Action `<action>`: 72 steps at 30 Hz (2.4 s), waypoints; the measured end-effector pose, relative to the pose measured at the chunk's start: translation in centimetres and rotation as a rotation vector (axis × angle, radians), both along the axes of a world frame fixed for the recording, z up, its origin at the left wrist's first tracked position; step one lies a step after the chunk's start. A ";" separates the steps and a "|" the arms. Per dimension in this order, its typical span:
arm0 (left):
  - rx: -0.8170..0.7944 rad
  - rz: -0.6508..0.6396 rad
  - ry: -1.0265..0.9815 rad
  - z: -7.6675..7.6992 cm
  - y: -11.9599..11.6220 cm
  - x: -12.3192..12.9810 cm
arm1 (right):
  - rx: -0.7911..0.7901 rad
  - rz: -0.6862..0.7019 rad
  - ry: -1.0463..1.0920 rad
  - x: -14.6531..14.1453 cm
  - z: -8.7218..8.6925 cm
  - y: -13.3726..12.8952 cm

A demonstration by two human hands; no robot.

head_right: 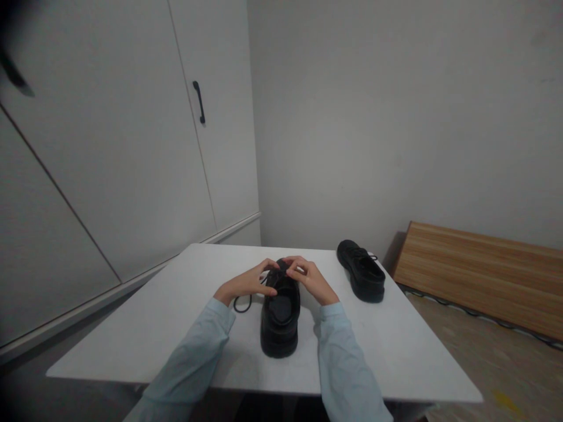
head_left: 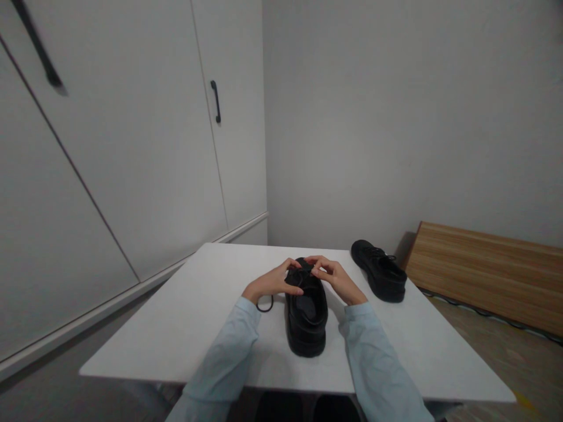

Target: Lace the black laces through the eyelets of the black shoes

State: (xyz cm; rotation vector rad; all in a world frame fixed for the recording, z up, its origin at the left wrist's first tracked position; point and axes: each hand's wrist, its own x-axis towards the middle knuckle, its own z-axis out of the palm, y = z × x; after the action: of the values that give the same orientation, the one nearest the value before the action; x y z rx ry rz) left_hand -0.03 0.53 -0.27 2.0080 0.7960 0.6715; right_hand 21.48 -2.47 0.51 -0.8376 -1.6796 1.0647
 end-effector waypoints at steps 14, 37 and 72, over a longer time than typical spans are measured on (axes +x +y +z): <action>-0.022 0.006 0.043 0.3 -0.2 -0.3 | -0.159 -0.020 0.377 0.6 0.3 -0.1; -0.010 -0.017 0.044 0.0 0.2 -0.5 | -0.237 0.178 0.276 2.1 0.8 -1.0; 0.243 0.815 0.839 -3.9 2.6 -1.1 | -0.134 -0.338 0.194 0.6 -1.0 1.4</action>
State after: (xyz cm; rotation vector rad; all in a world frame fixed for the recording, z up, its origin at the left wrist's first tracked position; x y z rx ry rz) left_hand -1.15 3.14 -4.16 2.1471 2.1835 0.3223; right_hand 22.08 -1.11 -0.47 -1.0280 -1.2623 0.9936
